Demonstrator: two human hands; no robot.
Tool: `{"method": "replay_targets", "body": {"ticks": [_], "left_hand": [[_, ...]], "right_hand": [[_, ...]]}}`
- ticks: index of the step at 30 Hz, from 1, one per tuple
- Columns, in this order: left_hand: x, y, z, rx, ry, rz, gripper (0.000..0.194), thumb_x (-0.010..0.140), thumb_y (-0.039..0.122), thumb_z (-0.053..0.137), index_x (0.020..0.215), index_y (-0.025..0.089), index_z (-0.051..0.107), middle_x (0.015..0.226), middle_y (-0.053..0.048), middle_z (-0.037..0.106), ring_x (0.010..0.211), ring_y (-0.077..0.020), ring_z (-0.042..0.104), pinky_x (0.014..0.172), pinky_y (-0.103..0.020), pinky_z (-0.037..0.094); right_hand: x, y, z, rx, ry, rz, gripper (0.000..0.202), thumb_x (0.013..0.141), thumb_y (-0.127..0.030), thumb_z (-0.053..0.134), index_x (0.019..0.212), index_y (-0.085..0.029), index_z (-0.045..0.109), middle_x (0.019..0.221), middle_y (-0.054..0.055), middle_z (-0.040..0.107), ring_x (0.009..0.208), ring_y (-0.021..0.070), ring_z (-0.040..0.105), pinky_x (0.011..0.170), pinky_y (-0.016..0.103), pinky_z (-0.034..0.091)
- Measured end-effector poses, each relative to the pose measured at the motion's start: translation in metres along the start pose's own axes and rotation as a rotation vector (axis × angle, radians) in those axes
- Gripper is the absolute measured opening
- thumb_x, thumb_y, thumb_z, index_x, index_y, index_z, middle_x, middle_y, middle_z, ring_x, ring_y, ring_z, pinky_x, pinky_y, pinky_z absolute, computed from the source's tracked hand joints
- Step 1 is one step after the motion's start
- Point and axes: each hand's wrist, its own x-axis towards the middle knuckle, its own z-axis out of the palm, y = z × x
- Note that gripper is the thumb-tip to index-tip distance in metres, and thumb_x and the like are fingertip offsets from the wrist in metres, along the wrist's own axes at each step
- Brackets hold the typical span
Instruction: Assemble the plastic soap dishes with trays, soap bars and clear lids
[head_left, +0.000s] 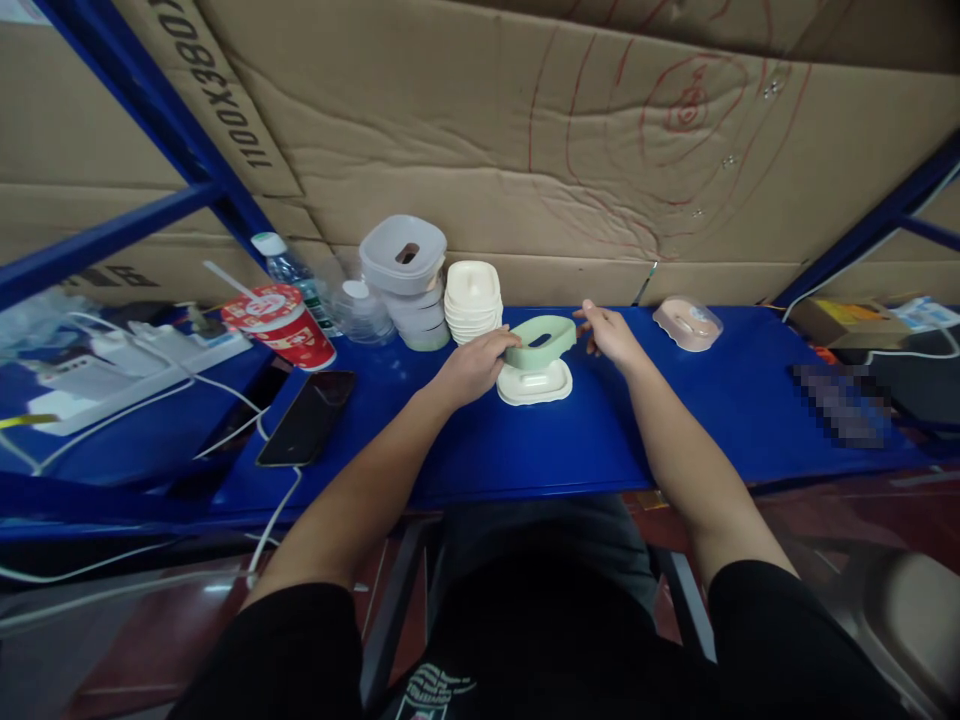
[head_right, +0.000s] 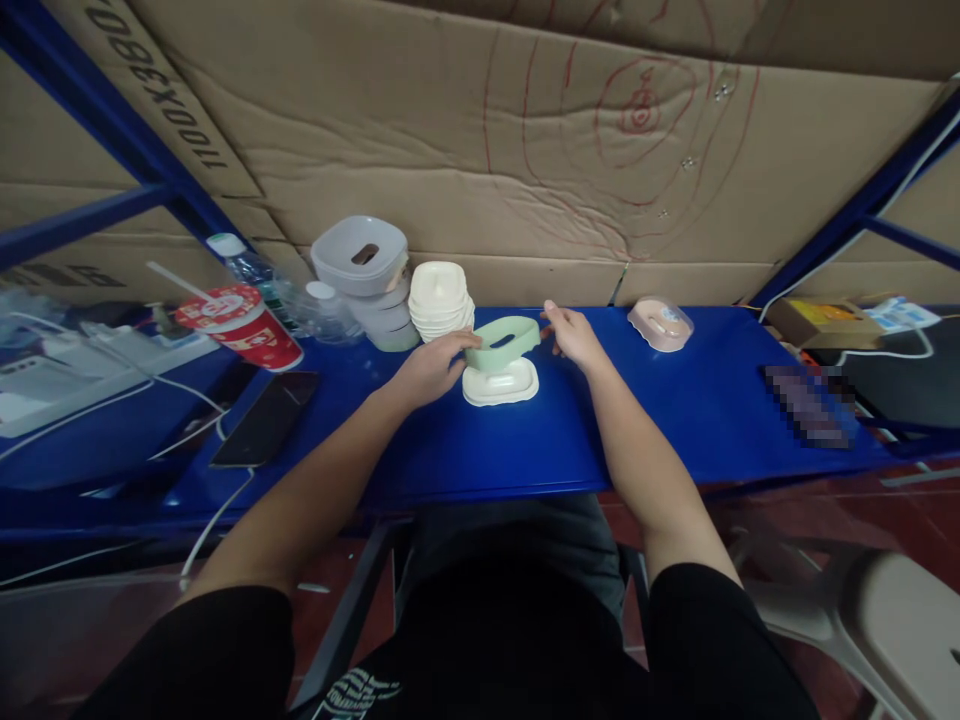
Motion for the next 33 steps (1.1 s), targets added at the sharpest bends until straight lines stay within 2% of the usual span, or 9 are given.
{"method": "replay_targets", "body": {"ticks": [2, 4, 7, 10, 12, 14, 18, 26, 33], "left_hand": [[0.0, -0.002, 0.003, -0.024, 0.015, 0.009, 0.045, 0.088, -0.005, 0.048, 0.123, 0.018, 0.064, 0.144, -0.012, 0.071, 0.141, -0.0221, 0.064, 0.121, -0.047, 0.052], [0.0, -0.003, 0.004, -0.03, 0.038, 0.002, 0.043, 0.087, -0.005, 0.046, 0.119, 0.019, 0.064, 0.148, -0.013, 0.069, 0.139, -0.0214, 0.065, 0.117, -0.045, 0.055], [-0.002, -0.003, 0.003, -0.001, 0.068, -0.044, 0.038, 0.091, -0.001, 0.046, 0.117, 0.02, 0.065, 0.149, -0.014, 0.068, 0.138, -0.0222, 0.066, 0.113, -0.043, 0.057], [-0.003, -0.002, 0.002, 0.053, 0.036, -0.135, 0.036, 0.095, 0.004, 0.049, 0.123, 0.02, 0.067, 0.138, -0.012, 0.075, 0.127, -0.0235, 0.073, 0.106, -0.041, 0.061], [-0.003, 0.0, 0.003, 0.1, -0.012, -0.192, 0.04, 0.095, 0.005, 0.053, 0.129, 0.02, 0.068, 0.132, -0.01, 0.078, 0.12, -0.0249, 0.076, 0.101, -0.04, 0.063], [-0.003, 0.001, 0.005, 0.139, -0.053, -0.206, 0.044, 0.094, 0.006, 0.055, 0.134, 0.021, 0.068, 0.132, -0.01, 0.078, 0.119, -0.0264, 0.077, 0.101, -0.041, 0.063], [-0.001, 0.003, 0.008, 0.144, -0.089, -0.124, 0.052, 0.094, 0.005, 0.053, 0.141, 0.019, 0.068, 0.138, -0.012, 0.076, 0.125, -0.027, 0.075, 0.107, -0.045, 0.061], [-0.004, -0.007, 0.006, 0.12, -0.085, -0.066, 0.057, 0.095, 0.005, 0.048, 0.147, 0.017, 0.066, 0.141, -0.013, 0.074, 0.13, -0.0252, 0.072, 0.11, -0.044, 0.06], [-0.005, -0.013, 0.009, 0.131, -0.141, -0.062, 0.057, 0.095, 0.007, 0.048, 0.148, 0.02, 0.066, 0.141, -0.011, 0.074, 0.128, -0.025, 0.073, 0.109, -0.044, 0.06]], "right_hand": [[-0.003, -0.002, 0.002, 0.006, -0.077, -0.004, 0.053, 0.099, -0.066, 0.064, 0.111, -0.017, 0.078, 0.079, 0.006, 0.075, 0.049, 0.013, 0.059, 0.043, 0.025, 0.041], [-0.009, -0.008, 0.003, -0.027, -0.147, -0.047, 0.048, 0.093, -0.054, 0.077, 0.121, -0.015, 0.077, 0.072, 0.003, 0.072, 0.051, 0.0141, 0.06, 0.046, 0.026, 0.046], [-0.019, -0.017, -0.001, -0.04, -0.245, -0.096, 0.066, 0.088, -0.041, 0.083, 0.145, -0.014, 0.066, 0.074, 0.003, 0.074, 0.055, 0.0167, 0.064, 0.049, 0.029, 0.053], [-0.025, -0.021, -0.003, -0.049, -0.307, -0.123, 0.073, 0.084, -0.043, 0.086, 0.148, -0.016, 0.064, 0.085, 0.005, 0.079, 0.061, 0.0187, 0.068, 0.053, 0.032, 0.057], [-0.025, -0.019, -0.002, -0.11, -0.284, -0.173, 0.065, 0.082, -0.037, 0.086, 0.141, -0.016, 0.07, 0.085, 0.005, 0.08, 0.063, 0.0184, 0.07, 0.06, 0.032, 0.058], [-0.023, -0.016, 0.001, -0.206, -0.209, -0.232, 0.051, 0.082, -0.029, 0.084, 0.131, -0.016, 0.076, 0.083, 0.004, 0.08, 0.068, 0.0183, 0.071, 0.068, 0.032, 0.058], [-0.018, -0.011, 0.007, -0.344, -0.069, -0.278, 0.036, 0.082, -0.021, 0.079, 0.118, -0.018, 0.081, 0.083, 0.003, 0.081, 0.076, 0.0196, 0.074, 0.077, 0.034, 0.057], [-0.016, -0.003, 0.02, -0.354, 0.007, -0.323, 0.031, 0.086, -0.026, 0.074, 0.116, -0.021, 0.081, 0.09, 0.005, 0.082, 0.084, 0.0226, 0.076, 0.088, 0.039, 0.059], [-0.022, -0.003, 0.031, -0.369, 0.006, -0.405, 0.031, 0.09, -0.036, 0.073, 0.116, -0.021, 0.081, 0.093, 0.005, 0.084, 0.083, 0.0228, 0.077, 0.085, 0.037, 0.059]]}}
